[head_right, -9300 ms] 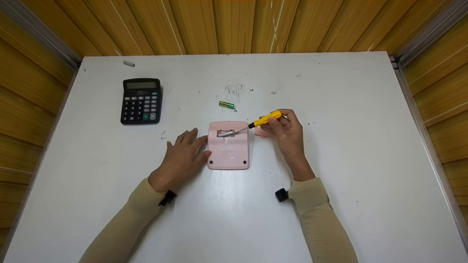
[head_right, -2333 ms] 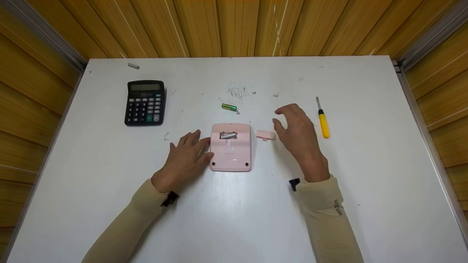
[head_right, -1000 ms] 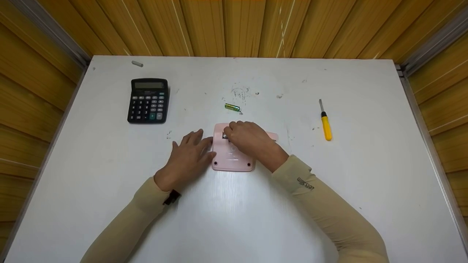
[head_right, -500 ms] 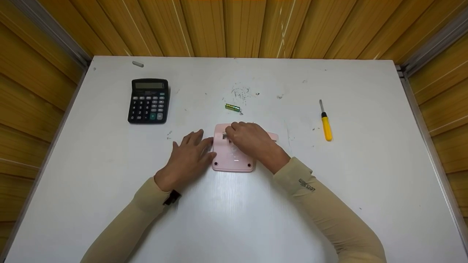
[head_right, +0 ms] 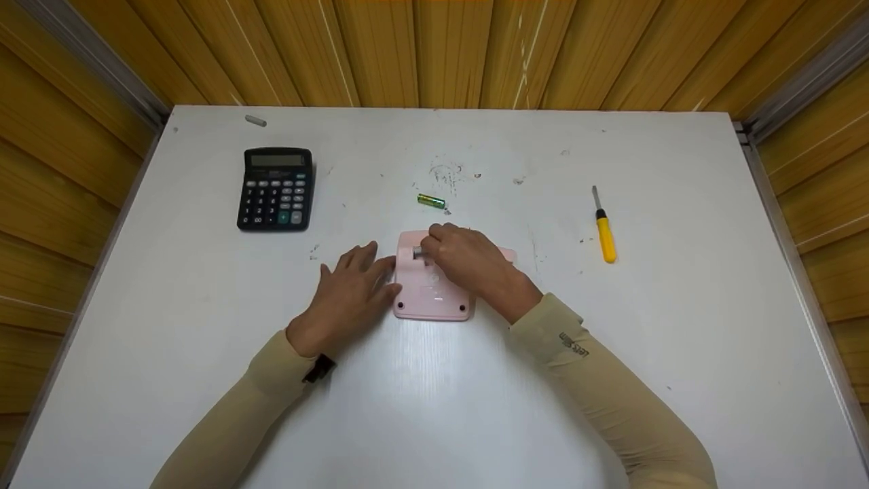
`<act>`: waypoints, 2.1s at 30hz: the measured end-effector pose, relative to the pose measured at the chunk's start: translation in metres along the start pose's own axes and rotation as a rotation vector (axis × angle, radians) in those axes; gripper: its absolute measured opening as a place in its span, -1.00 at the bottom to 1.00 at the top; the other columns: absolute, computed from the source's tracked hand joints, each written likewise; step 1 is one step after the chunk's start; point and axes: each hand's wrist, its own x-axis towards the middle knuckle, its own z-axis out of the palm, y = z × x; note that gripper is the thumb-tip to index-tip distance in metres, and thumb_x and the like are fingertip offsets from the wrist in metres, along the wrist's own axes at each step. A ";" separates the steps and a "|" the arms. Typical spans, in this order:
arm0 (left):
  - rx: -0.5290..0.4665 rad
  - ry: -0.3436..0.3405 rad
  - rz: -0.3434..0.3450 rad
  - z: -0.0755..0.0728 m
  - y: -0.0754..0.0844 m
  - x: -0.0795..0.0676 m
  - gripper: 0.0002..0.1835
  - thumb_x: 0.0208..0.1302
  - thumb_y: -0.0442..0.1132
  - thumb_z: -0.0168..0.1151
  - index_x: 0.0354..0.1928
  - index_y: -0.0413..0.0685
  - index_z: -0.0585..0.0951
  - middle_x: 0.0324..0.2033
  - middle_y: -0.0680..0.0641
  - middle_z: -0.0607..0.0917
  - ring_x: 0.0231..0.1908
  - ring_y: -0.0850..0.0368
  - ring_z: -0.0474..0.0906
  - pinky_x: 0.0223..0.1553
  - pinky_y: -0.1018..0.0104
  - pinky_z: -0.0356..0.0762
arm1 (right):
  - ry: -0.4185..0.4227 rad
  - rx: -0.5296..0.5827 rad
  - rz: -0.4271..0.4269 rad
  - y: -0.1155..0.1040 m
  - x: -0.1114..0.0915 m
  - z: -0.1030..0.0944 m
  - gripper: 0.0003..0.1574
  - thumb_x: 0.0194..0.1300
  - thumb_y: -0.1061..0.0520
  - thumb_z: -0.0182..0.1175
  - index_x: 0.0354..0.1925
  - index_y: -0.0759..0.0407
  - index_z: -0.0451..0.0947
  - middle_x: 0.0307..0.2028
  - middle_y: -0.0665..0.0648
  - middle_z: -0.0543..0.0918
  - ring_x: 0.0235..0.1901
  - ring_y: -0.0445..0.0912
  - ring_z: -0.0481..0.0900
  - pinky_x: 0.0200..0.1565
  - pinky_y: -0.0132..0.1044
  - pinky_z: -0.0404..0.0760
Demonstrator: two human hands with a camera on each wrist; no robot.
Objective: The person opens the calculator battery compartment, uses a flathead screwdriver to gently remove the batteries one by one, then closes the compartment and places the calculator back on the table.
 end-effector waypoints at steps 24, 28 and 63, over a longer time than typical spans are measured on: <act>-0.013 0.014 0.009 0.002 0.000 0.000 -0.41 0.59 0.20 0.12 0.52 0.16 0.52 0.56 -0.26 0.33 0.54 -0.34 0.19 0.25 -0.69 0.14 | 0.073 0.073 0.193 0.041 0.018 -0.017 -0.83 0.48 0.36 0.29 -0.01 0.37 0.71 -0.16 0.25 0.71 -0.17 0.14 0.72 -0.07 0.02 0.72; -0.014 0.009 0.003 0.002 0.000 -0.001 -0.41 0.59 0.21 0.11 0.52 0.17 0.51 0.56 -0.25 0.32 0.55 -0.34 0.17 0.26 -0.68 0.13 | 0.070 0.073 0.245 0.053 0.031 -0.020 -0.82 0.50 0.36 0.27 0.00 0.39 0.71 -0.14 0.28 0.72 -0.15 0.16 0.74 -0.08 0.04 0.72; -0.018 0.019 0.017 0.003 -0.001 -0.001 -0.42 0.59 0.19 0.13 0.51 0.17 0.52 0.55 -0.25 0.34 0.53 -0.34 0.20 0.25 -0.69 0.15 | -0.234 0.145 0.575 0.086 0.078 0.009 -0.65 0.62 0.21 0.16 0.23 0.32 0.65 0.12 0.28 0.65 0.19 0.18 0.59 0.37 0.09 0.45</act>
